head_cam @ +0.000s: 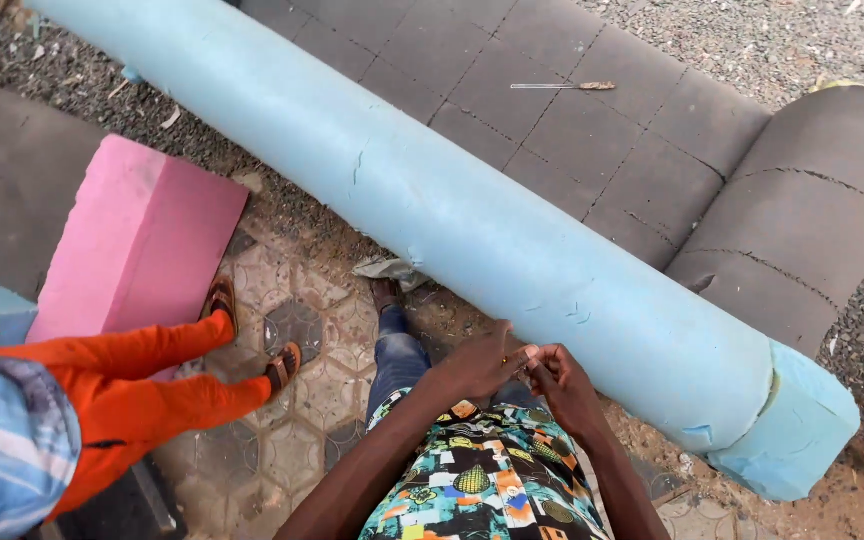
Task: Measuring and marking lines on a large piece of blue foam for upholstery preparation.
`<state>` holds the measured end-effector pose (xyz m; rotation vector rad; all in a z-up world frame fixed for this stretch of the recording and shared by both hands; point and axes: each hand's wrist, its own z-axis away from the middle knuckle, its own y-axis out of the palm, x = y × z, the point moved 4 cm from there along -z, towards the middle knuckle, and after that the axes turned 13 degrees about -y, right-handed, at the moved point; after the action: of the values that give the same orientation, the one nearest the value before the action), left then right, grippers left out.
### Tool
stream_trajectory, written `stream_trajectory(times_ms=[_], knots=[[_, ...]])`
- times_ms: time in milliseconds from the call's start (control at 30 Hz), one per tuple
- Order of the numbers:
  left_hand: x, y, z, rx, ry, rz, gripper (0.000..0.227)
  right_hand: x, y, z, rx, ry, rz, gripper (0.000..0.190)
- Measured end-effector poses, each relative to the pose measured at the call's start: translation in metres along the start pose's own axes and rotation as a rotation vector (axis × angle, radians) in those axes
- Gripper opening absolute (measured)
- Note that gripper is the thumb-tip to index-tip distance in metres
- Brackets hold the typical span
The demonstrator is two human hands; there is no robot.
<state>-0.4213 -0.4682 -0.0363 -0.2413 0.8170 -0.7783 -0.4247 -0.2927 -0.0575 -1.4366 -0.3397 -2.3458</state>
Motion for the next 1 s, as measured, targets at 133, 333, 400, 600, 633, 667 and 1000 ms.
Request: stream_trajectory(times_ms=[133, 333, 400, 600, 633, 667, 1000], knots=[[0.04, -0.084, -0.015, 0.055, 0.089, 0.013, 0.05, 0.007, 0.025, -0.043, -0.221, -0.004, -0.217, 0.018], [0.129, -0.159, -0.075, 0.196, 0.221, -0.08, 0.026, 0.061, 0.108, -0.098, -0.295, -0.005, -0.306, 0.014], [0.126, -0.199, -0.063, 0.244, 0.202, -0.1, 0.028, 0.077, 0.13, -0.109, -0.367, 0.008, -0.391, 0.01], [0.139, -0.283, -0.057, 0.334, 0.133, -0.153, 0.029, 0.049, 0.152, -0.119, -0.564, -0.09, -0.644, 0.012], [0.139, -0.296, -0.06, 0.326, 0.096, -0.192, 0.028, 0.048, 0.143, -0.117, -0.644, -0.095, -0.658, 0.012], [0.149, -0.303, -0.066, 0.323, 0.107, -0.198, 0.028, 0.048, 0.132, -0.111, -0.65, -0.106, -0.658, 0.012], [0.168, -0.352, -0.08, 0.247, -0.034, -0.315, 0.025, 0.062, 0.044, -0.135, -0.856, -0.171, -0.622, 0.01]])
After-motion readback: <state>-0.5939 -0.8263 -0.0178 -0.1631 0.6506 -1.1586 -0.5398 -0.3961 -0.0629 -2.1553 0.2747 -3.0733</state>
